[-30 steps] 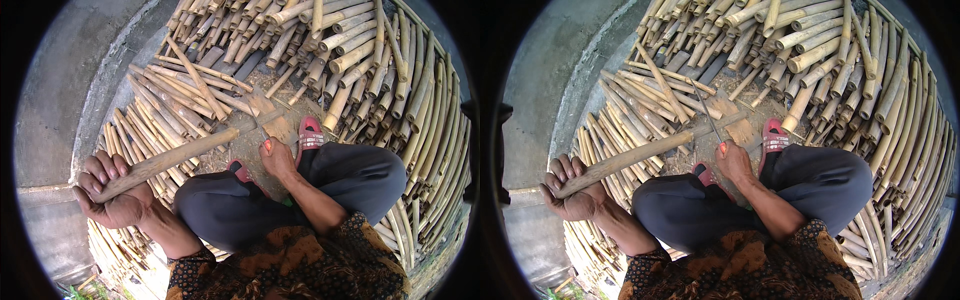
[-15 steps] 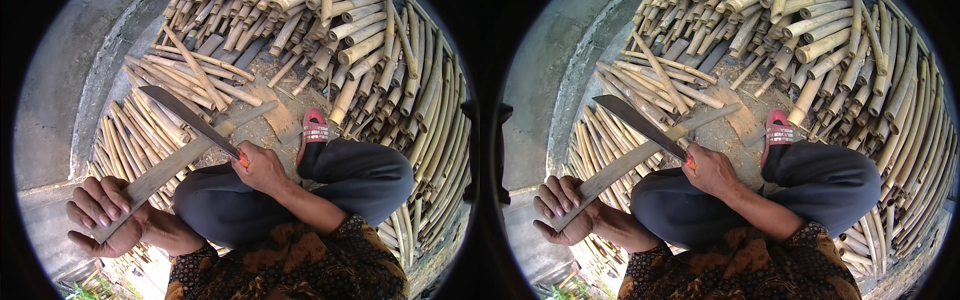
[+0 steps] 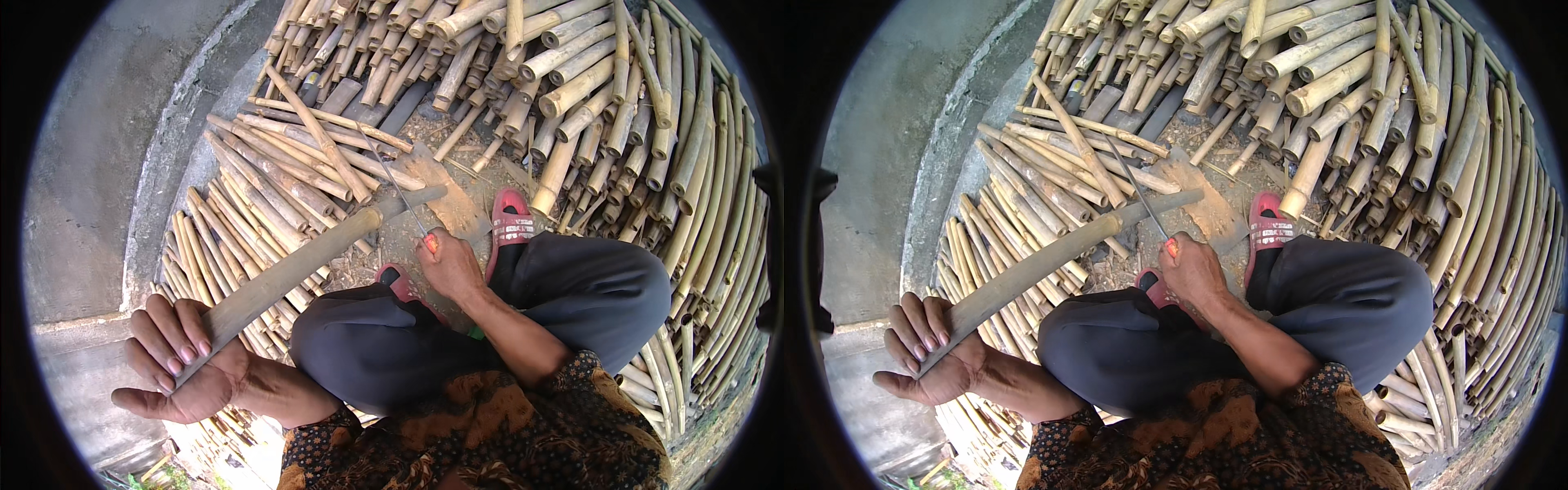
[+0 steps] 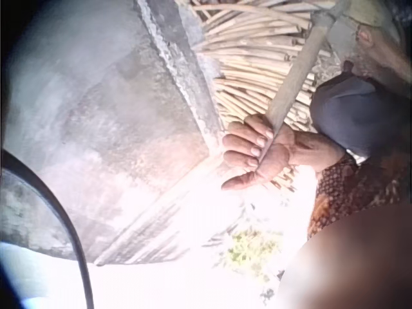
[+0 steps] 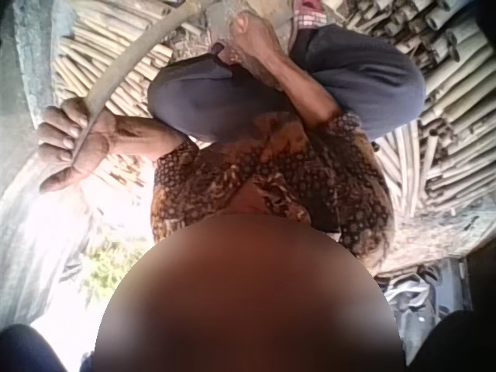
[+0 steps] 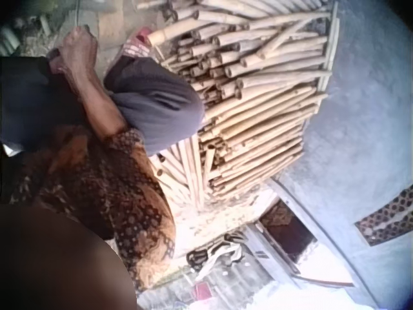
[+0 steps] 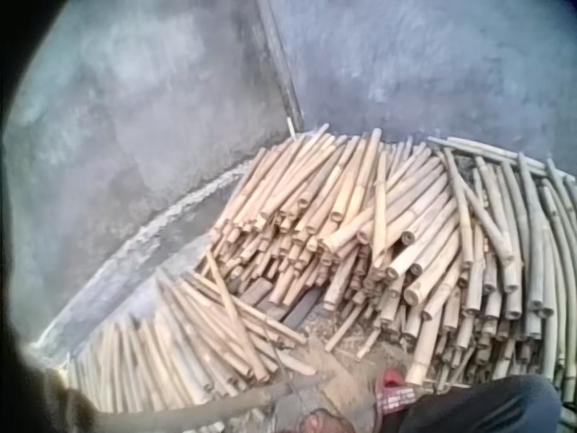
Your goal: The person sits on the floor and repeatedly picks up short bamboo pieces, then uses a knife to shave and sharpen one end of each piece. Finished pieces are placed into a separate pile nearby.
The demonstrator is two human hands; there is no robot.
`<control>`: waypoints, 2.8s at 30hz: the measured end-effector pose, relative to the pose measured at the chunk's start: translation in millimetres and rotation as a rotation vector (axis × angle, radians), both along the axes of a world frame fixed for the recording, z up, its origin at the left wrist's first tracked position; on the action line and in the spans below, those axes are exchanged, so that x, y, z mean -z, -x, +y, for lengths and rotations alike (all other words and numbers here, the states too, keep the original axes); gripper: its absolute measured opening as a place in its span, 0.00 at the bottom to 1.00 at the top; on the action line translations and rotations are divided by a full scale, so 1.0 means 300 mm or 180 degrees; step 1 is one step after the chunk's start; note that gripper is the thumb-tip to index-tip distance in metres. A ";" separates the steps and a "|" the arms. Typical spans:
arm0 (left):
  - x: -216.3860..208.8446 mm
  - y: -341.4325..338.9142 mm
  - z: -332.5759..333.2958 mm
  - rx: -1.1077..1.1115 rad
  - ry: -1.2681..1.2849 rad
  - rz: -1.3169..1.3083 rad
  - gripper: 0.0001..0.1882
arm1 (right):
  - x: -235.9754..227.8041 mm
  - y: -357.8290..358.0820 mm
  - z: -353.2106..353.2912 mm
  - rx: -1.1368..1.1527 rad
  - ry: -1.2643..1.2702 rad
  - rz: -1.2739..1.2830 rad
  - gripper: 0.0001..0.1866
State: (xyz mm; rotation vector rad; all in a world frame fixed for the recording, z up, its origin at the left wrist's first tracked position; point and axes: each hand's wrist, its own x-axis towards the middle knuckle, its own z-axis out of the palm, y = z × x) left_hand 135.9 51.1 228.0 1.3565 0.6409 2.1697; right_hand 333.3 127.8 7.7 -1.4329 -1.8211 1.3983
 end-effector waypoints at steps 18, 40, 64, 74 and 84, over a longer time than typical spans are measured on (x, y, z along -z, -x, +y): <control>-0.017 0.050 0.035 0.0457 0.0178 -0.0222 0.33 | -0.075 -0.020 0.030 -0.0107 0.0046 0.0377 0.14; -0.080 -0.011 0.157 0.1010 0.0252 0.0384 0.35 | -0.257 -0.117 -0.009 0.0362 -0.0883 0.1302 0.15; 0.072 0.123 0.265 -0.0502 0.0108 0.0302 0.39 | 0.300 -0.084 0.008 0.0174 -0.0076 -0.0400 0.19; 0.647 0.170 0.347 0.0190 0.3395 0.1655 0.34 | 0.551 -0.144 0.008 -0.0022 0.0582 -0.1654 0.21; 0.701 0.593 -0.344 -0.3392 0.1830 -0.1559 0.17 | 0.604 -0.154 0.006 -0.0199 0.0086 -0.1721 0.21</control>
